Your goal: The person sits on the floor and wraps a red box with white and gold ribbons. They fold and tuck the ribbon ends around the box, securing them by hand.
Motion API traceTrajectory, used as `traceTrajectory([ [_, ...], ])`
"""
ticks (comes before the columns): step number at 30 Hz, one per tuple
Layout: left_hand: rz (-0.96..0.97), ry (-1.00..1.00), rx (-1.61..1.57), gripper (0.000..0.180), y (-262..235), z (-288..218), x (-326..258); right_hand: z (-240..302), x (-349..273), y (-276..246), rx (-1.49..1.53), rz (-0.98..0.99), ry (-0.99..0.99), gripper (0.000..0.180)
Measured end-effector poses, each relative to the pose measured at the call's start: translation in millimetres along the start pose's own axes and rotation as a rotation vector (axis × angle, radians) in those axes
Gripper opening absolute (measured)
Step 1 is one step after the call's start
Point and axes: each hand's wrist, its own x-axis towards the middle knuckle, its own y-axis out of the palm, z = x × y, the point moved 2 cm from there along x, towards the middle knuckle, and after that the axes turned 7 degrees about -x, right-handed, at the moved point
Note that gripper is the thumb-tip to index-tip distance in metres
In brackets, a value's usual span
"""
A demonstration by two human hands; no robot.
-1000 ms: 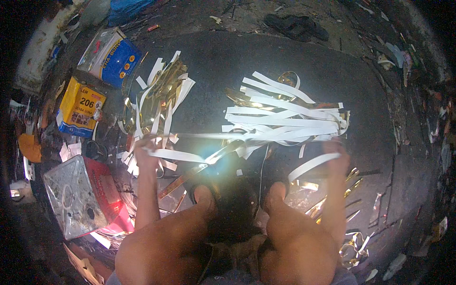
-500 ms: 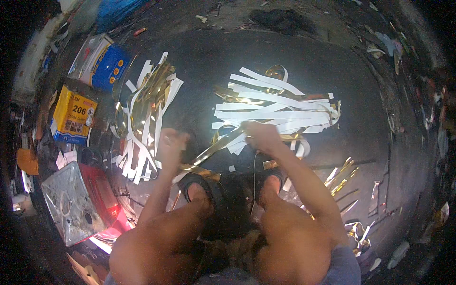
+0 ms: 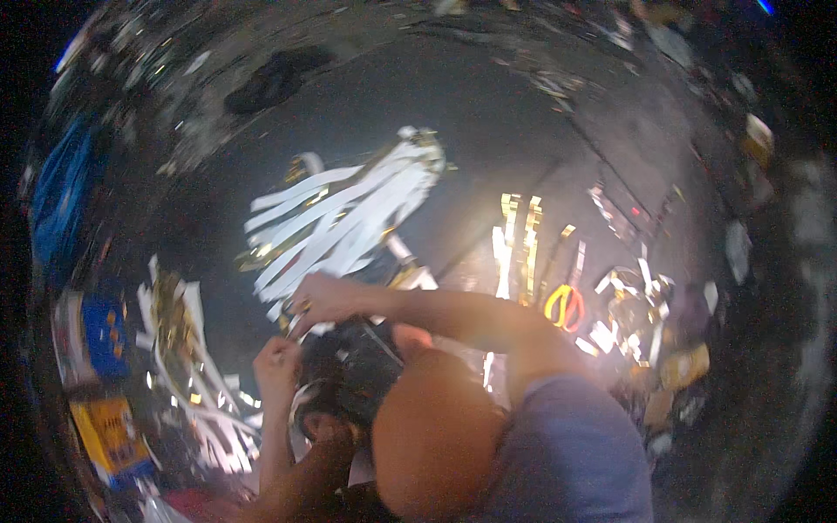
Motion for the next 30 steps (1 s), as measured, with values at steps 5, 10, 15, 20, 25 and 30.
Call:
traceTrajectory([
  [5,-0.051,-0.062,-0.346,0.026,10.1,-6.6,8.6,7.8,-7.5,20.0,0.291,-0.042,-0.093,0.029],
  [10,-0.072,-0.115,-0.438,0.029,19.2,-12.3,14.1,7.5,-18.2,23.1,0.489,-0.165,0.002,0.027],
  [15,-0.016,-0.094,-0.444,0.028,26.7,2.6,23.0,6.6,-14.5,27.6,0.312,-0.242,0.034,0.028],
  [20,-0.077,-0.128,-0.469,0.031,37.0,-6.3,23.1,22.5,-25.2,15.4,0.397,-0.124,0.071,0.038],
  [25,0.067,-0.006,-0.303,0.032,35.2,-14.4,17.4,-3.9,-19.4,40.0,0.088,-0.262,-0.286,0.034],
  [30,-0.369,-0.008,-0.295,0.026,-14.7,-1.1,16.4,-34.8,-21.8,23.1,0.701,-0.164,0.048,0.028],
])
